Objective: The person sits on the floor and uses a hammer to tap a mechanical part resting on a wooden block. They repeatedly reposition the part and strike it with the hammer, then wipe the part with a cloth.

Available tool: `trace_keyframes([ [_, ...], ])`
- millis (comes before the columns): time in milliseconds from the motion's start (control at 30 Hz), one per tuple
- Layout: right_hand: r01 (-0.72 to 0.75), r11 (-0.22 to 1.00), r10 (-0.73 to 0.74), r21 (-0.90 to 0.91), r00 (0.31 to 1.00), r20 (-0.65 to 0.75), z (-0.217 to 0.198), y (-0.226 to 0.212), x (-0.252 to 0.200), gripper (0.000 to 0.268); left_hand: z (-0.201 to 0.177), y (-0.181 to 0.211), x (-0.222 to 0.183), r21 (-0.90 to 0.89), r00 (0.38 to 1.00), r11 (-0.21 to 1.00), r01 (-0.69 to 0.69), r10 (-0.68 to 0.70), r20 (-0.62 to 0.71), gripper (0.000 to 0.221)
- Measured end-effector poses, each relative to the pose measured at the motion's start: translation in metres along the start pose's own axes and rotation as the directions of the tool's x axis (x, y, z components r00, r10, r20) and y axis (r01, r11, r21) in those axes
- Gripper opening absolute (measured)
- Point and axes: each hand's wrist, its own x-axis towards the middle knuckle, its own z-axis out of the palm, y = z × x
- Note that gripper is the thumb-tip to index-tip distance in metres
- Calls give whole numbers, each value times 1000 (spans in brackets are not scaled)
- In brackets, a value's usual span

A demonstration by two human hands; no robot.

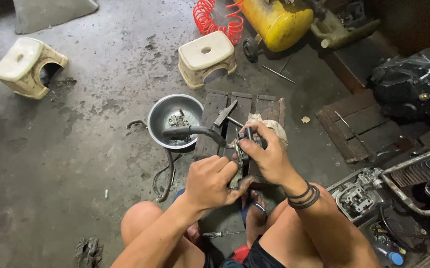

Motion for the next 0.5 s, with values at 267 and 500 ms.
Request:
trace_keyframes([
  [267, 95, 994, -94, 58, 995, -19, 0, -16, -8, 41, -2, 1, 0, -202, 999, 979, 33, -33, 7, 36],
  [500, 143, 988, -142, 57, 990, -15, -4, -17, -5, 40, -2, -1, 3, -243, 1000, 970, 21, -23, -7, 36],
])
